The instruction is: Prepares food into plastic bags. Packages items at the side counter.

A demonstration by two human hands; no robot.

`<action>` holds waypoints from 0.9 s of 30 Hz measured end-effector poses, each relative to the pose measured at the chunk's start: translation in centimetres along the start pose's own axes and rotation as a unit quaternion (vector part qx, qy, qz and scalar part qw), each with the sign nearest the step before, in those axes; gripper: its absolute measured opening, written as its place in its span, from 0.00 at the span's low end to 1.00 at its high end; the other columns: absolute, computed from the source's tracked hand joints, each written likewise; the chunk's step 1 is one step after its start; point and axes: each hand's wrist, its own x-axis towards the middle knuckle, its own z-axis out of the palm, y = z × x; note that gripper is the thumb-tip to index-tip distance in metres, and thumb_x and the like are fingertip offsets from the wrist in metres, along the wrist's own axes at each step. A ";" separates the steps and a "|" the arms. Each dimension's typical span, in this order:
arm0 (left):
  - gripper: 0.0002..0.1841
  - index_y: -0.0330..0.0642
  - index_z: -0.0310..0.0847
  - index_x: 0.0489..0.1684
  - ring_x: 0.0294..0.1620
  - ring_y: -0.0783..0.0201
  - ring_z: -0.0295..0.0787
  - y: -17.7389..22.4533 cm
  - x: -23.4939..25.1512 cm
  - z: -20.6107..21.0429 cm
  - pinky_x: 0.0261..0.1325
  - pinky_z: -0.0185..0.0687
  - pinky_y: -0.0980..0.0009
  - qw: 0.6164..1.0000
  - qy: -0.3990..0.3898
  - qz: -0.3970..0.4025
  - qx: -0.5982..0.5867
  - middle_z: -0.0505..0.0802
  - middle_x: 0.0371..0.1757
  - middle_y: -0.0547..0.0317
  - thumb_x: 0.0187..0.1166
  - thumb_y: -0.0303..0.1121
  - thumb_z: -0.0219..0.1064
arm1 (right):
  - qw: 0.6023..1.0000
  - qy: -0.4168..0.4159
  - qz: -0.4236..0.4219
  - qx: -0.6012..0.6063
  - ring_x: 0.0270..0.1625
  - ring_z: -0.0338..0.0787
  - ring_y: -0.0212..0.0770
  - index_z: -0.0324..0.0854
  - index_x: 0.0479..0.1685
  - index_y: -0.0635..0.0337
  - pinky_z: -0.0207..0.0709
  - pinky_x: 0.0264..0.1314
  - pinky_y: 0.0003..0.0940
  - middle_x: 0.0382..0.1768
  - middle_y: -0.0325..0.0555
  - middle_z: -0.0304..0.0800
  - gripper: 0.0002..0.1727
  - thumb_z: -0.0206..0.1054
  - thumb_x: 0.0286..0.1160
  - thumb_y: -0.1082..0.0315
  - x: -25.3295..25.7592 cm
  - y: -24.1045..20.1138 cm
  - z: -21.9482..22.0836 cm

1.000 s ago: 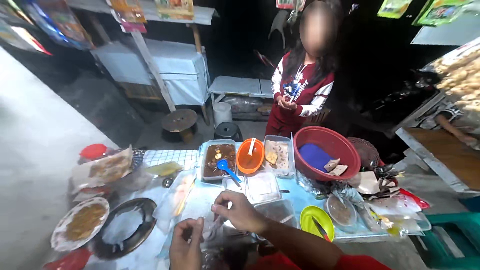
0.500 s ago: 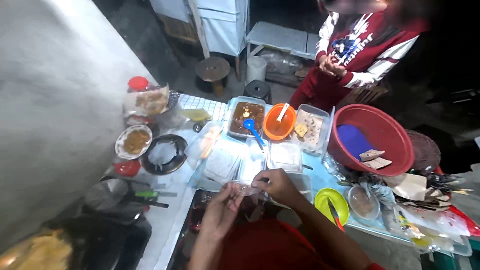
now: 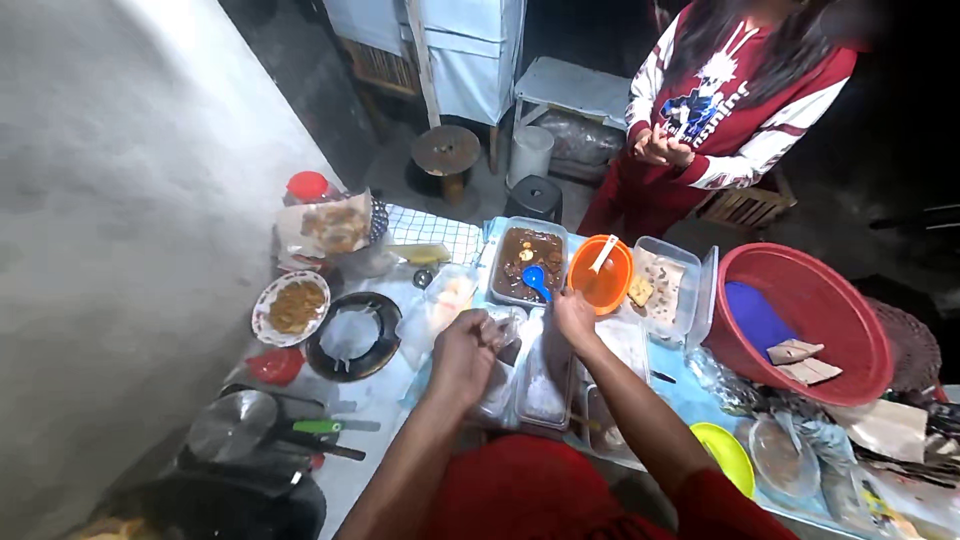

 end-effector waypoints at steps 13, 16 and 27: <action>0.14 0.46 0.67 0.28 0.19 0.66 0.72 6.0 9.5 -1.2 0.32 0.79 0.69 0.994 0.053 0.016 -0.093 0.72 0.19 0.63 0.89 0.32 0.45 | 0.999 0.040 -0.016 -0.008 0.56 0.93 0.59 0.81 0.73 0.58 0.87 0.54 0.58 0.73 0.55 0.83 0.21 0.56 0.84 0.68 4.7 -1.3 0.3; 0.14 0.47 0.67 0.29 0.19 0.66 0.71 6.3 10.8 -1.1 0.31 0.78 0.69 0.993 0.068 0.022 -0.098 0.71 0.19 0.64 0.90 0.33 0.45 | 0.999 0.009 -0.042 -0.012 0.60 0.93 0.58 0.84 0.68 0.56 0.86 0.57 0.60 0.69 0.52 0.87 0.19 0.57 0.84 0.65 6.0 -1.5 0.6; 0.15 0.49 0.67 0.28 0.20 0.66 0.71 6.1 11.8 -1.2 0.35 0.78 0.67 0.991 0.093 0.041 -0.090 0.71 0.19 0.64 0.91 0.34 0.43 | 0.998 -0.062 -0.001 -0.001 0.61 0.93 0.54 0.90 0.60 0.48 0.83 0.61 0.62 0.59 0.48 0.94 0.17 0.61 0.81 0.57 5.1 -1.4 -3.2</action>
